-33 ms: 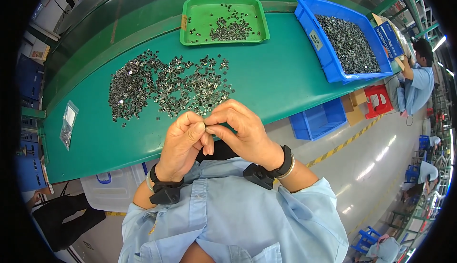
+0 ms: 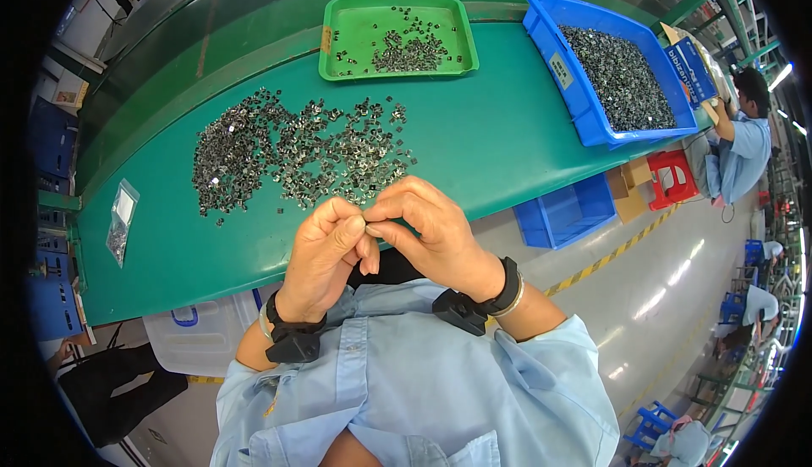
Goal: The person picks up a small metal component from the table, inspects it, and places it into a green tray, repeating this process for several more components.
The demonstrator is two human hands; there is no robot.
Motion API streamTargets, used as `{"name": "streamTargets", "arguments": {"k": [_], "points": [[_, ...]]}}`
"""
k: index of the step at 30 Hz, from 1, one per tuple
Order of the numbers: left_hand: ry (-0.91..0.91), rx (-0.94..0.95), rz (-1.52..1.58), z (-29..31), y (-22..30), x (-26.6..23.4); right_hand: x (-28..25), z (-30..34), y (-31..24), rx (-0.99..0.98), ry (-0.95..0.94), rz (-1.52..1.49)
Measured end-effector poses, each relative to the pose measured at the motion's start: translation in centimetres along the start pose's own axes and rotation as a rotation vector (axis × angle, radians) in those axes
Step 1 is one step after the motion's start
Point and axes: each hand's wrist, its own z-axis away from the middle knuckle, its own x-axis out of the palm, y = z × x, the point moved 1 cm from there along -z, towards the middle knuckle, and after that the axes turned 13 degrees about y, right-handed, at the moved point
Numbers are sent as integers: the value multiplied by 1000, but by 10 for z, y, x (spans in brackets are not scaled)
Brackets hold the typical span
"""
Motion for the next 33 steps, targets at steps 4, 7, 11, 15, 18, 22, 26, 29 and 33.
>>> {"name": "streamTargets", "arguments": {"k": [4,7,11,15,18,22,26,29,33], "points": [[26,-7,-9,-1,2,5,-2,0,4,-40,6,23],[6,-47,94,-1,0,5,-2,0,4,-39,18,6],[-44,-79,211,-1,-6,4,-1,0,4,-22,29,-32],[-61,-102,284,-2,-11,2,0,-1,3,-25,16,-27],[-63,-102,284,-2,-10,1,0,-1,1,-50,1,-7],[-63,-70,204,0,-5,1,0,-2,1,-88,-22,22],[-35,-41,127,3,-2,0,1,-3,2,-101,-50,48],[-6,-33,113,4,-3,0,2,-4,2,-99,-74,52],[-5,-35,110,3,-4,1,2,-4,1,-43,-63,23]]}}
